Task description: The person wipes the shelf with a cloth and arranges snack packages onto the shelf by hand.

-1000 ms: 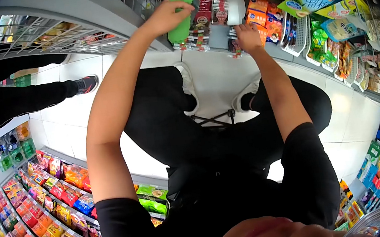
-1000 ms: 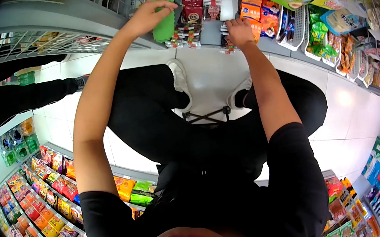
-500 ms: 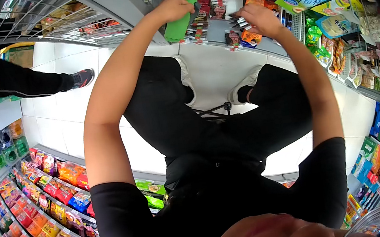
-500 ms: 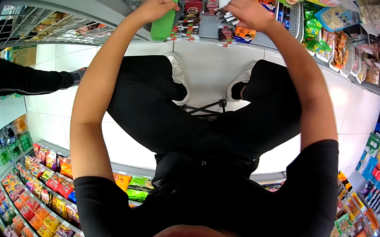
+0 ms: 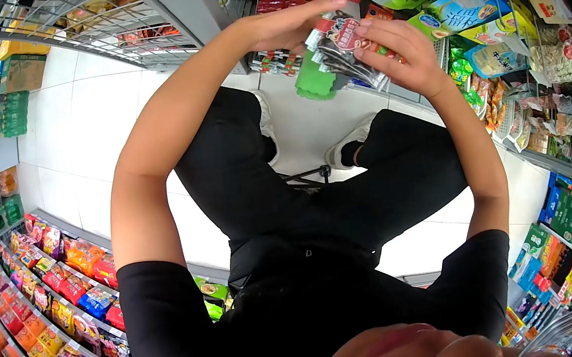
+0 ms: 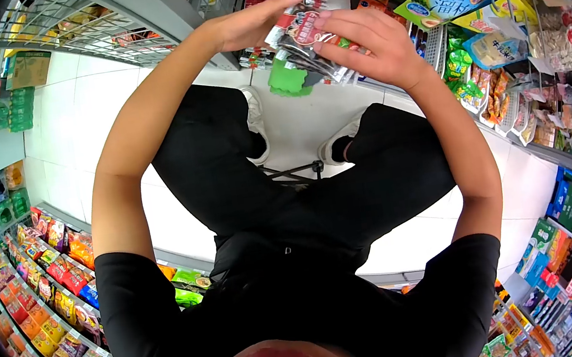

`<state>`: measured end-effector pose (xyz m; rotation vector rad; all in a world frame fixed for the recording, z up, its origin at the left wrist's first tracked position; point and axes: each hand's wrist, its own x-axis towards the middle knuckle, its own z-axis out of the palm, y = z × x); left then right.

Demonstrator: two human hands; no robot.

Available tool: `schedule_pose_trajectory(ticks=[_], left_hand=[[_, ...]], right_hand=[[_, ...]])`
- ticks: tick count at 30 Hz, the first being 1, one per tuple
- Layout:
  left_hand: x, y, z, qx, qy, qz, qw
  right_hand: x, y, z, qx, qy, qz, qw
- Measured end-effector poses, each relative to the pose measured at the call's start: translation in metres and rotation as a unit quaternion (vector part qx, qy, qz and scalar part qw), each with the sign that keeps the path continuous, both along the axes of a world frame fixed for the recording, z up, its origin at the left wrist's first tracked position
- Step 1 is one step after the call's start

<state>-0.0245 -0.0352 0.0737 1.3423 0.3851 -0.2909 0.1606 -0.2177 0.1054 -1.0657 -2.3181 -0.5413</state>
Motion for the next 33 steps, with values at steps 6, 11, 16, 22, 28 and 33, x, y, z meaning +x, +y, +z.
schedule_pose_trajectory(ticks=[6,11,16,22,28,33], left_hand=[[0.004,-0.003,0.007,-0.085,-0.043,-0.040,0.995],[0.012,-0.004,-0.004,-0.078,-0.068,0.009,0.995],[0.023,-0.017,-0.008,-0.088,-0.072,0.123,0.986],[0.025,-0.002,-0.028,0.196,-0.079,0.133,0.968],[0.020,0.004,-0.037,0.616,-0.160,0.073,0.768],[0.022,-0.015,-0.022,0.639,-0.176,0.040,0.748]], right_hand=[[0.005,0.004,-0.001,0.048,-0.007,-0.014,0.999],[0.013,0.000,-0.012,0.077,-0.019,-0.079,0.994],[0.019,0.003,-0.028,0.055,-0.014,-0.130,0.990],[0.024,-0.003,-0.031,-0.133,0.007,-0.103,0.986],[0.025,0.000,-0.034,-0.105,0.129,-0.154,0.974],[0.024,0.011,-0.043,-0.151,0.100,-0.147,0.972]])
